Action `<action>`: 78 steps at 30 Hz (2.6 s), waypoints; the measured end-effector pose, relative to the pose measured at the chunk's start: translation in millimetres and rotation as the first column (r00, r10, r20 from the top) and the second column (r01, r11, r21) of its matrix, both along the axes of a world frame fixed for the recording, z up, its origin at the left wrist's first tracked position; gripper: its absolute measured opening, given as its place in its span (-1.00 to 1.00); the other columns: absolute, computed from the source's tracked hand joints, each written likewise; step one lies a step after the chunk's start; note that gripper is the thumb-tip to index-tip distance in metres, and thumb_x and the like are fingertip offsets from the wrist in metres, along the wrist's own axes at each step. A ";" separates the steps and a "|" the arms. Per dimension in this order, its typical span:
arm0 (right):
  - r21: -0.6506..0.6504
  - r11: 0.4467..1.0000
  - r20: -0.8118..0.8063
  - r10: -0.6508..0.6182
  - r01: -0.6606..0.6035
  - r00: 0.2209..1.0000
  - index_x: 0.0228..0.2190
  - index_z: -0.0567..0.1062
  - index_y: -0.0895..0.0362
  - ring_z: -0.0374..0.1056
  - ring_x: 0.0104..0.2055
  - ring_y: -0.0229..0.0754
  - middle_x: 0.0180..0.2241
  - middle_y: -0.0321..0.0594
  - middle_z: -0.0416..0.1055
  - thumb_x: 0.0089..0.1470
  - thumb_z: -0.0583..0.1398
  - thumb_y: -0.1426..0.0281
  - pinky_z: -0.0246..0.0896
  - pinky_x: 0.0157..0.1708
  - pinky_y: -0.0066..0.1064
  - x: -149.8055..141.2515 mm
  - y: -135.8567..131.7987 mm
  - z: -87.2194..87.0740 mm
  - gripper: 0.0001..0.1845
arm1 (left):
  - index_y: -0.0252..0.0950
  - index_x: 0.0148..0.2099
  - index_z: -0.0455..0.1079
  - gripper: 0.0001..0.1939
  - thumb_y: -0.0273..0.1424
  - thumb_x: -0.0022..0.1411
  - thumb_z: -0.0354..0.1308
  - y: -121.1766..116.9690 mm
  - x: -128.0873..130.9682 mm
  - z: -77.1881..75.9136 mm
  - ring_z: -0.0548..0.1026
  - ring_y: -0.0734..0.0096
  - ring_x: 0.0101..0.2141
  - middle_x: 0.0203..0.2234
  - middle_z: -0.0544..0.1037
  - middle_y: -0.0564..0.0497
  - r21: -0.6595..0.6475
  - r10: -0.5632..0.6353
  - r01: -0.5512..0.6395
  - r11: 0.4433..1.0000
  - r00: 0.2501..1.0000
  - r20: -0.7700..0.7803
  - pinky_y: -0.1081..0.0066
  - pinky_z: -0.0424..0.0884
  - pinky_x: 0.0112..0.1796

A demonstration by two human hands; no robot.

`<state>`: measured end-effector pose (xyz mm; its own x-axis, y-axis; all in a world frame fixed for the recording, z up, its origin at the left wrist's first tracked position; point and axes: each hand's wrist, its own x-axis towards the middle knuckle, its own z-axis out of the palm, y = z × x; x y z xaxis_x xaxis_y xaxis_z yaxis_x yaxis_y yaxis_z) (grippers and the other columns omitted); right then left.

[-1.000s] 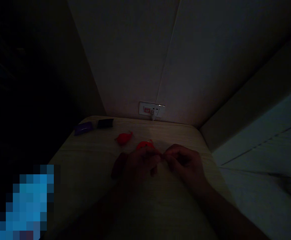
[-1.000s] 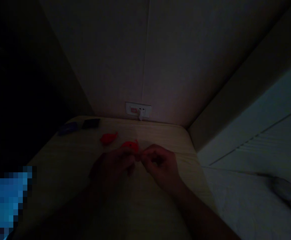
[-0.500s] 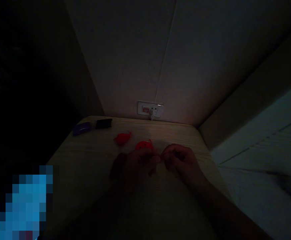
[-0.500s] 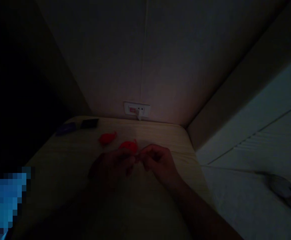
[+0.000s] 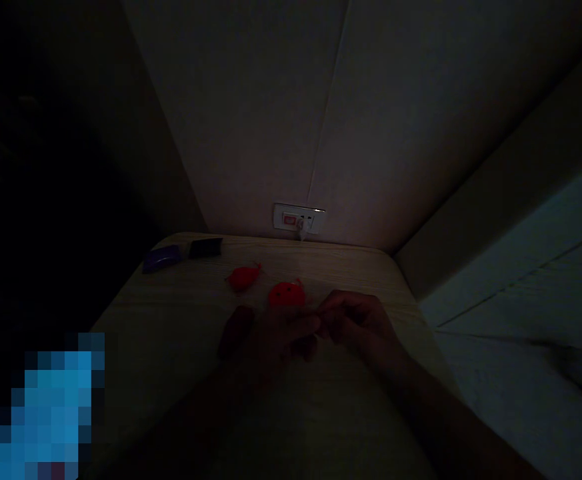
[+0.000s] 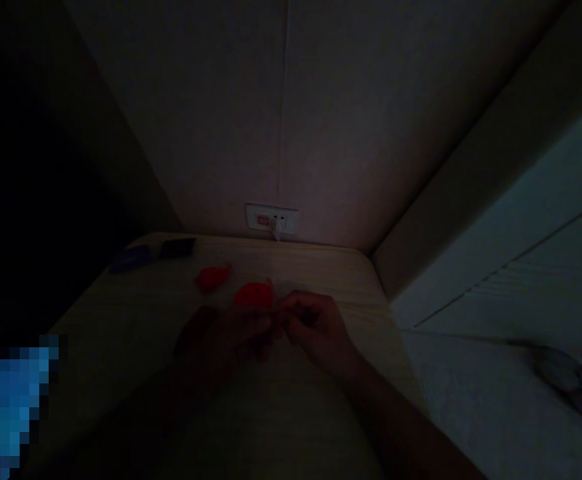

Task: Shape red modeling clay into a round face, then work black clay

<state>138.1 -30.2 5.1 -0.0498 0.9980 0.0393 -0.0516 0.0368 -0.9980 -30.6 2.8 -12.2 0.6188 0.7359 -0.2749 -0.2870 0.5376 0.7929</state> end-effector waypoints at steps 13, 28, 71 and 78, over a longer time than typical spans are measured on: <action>0.137 0.990 0.092 -0.056 0.043 0.994 -0.36 0.65 0.11 0.27 -0.57 -0.31 -0.54 -0.30 0.45 0.04 0.40 0.31 0.15 -0.59 -0.48 -0.2 -2.5 0.9 -0.87 | -0.34 -0.37 0.50 -0.71 -0.22 0.02 0.42 0.7 0.3 0.8 0.35 0.54 -0.58 -0.63 0.43 0.09 0.006 0.055 -0.055 0.998 0.998 -0.031 0.47 0.20 -0.51; 0.648 0.762 0.475 -0.406 0.002 0.781 -0.23 0.64 0.07 0.38 -0.52 -0.25 -0.43 -0.22 0.53 0.16 0.32 0.50 0.33 -0.55 -0.41 -1.6 -6.6 0.2 -0.86 | -0.34 -0.30 0.60 -0.71 -0.18 0.14 0.32 -1.2 -2.8 11.0 0.31 0.51 -0.54 -0.63 0.42 0.07 0.136 0.165 -0.141 0.981 0.967 -0.191 0.46 0.17 -0.47; 0.723 0.673 0.597 -0.496 -0.156 0.630 -0.12 0.62 0.13 0.46 -0.46 -0.24 -0.35 -0.13 0.57 0.19 0.30 0.53 0.43 -0.50 -0.44 2.6 -9.2 -2.5 -0.78 | -0.25 -0.51 0.53 -0.68 -0.20 0.22 0.20 -2.9 -3.7 31.5 0.33 0.44 -0.58 -0.69 0.42 0.08 0.336 0.268 -0.127 0.933 0.870 -0.415 0.44 0.24 -0.47; 0.743 0.651 0.572 -0.499 -0.154 0.652 -0.12 0.64 0.19 0.47 -0.45 -0.24 -0.37 -0.11 0.55 0.18 0.29 0.58 0.40 -0.52 -0.46 3.6 -8.3 -3.2 -0.77 | -0.26 -0.52 0.49 -0.64 -0.18 0.25 0.17 -2.7 -4.6 30.7 0.33 0.44 -0.57 -0.69 0.41 0.08 0.338 0.245 -0.104 0.935 0.880 -0.407 0.43 0.25 -0.46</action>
<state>141.7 -38.5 1.8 -0.2152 0.6519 0.7271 0.7020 0.6209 -0.3489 -35.2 0.0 18.5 0.3404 0.9101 -0.2363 0.0586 0.2303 0.9714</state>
